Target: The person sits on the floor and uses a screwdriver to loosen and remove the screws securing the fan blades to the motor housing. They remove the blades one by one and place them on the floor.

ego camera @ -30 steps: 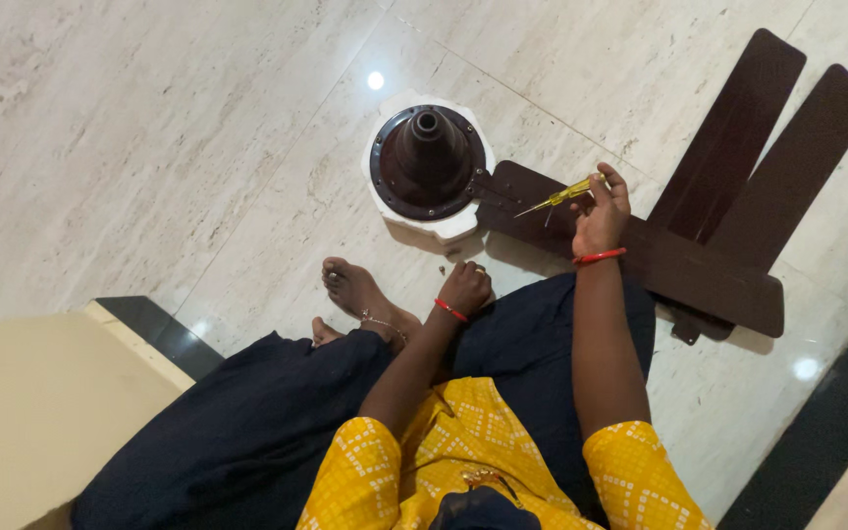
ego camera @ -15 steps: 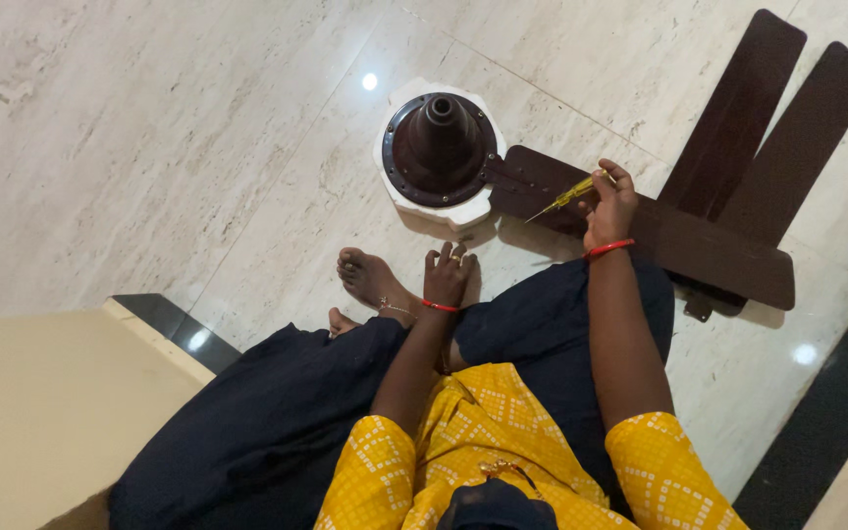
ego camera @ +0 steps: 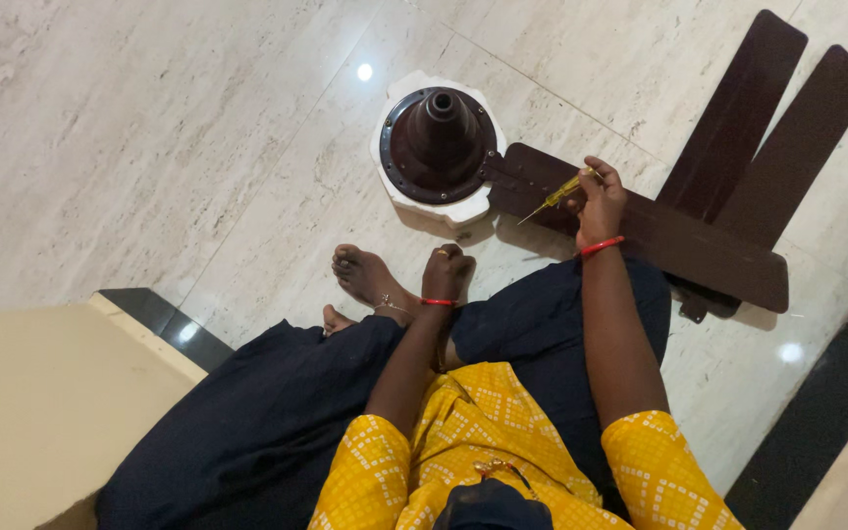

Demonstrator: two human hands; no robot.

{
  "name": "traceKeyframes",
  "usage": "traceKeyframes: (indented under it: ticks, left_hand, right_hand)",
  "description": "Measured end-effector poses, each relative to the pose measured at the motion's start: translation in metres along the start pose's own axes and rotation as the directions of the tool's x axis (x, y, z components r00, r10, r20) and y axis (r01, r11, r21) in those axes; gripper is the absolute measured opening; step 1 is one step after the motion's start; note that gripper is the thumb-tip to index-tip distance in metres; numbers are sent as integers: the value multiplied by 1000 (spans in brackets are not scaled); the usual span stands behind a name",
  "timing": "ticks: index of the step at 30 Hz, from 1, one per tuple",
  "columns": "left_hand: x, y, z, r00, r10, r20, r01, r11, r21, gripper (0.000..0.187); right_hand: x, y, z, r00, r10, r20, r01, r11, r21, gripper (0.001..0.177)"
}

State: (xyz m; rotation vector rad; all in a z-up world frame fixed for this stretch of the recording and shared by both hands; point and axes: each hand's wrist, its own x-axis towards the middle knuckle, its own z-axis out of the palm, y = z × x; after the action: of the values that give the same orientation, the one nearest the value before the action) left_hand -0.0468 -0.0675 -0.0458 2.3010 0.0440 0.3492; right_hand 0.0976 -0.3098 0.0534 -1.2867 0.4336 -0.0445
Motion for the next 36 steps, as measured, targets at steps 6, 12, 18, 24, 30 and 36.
traceKeyframes:
  ticks: [6,12,18,24,30,36]
  left_hand:
    - [-7,-16,18,998,-65,-26,64,997,-50,10]
    - [-3,-20,24,996,-85,-38,82,994,-71,12]
    - [0,-7,15,988,-139,-61,129,980,-154,17]
    - [3,9,-8,993,-121,0,121,991,-58,45]
    - [3,12,-10,997,-77,4,77,997,23,55]
    - [2,15,-11,996,-88,21,87,995,43,60]
  right_hand:
    - [3,5,4,995,-97,19,98,994,-51,25]
    - [5,0,20,936,-331,119,334,943,-7,27]
    - [-15,-10,51,793,-529,301,601,761,-245,27]
    - [-33,-18,64,700,-630,336,714,623,-320,29]
    - [-31,-15,66,720,-583,376,693,633,-344,31]
    - [-32,-13,65,745,-554,371,667,596,-447,32]
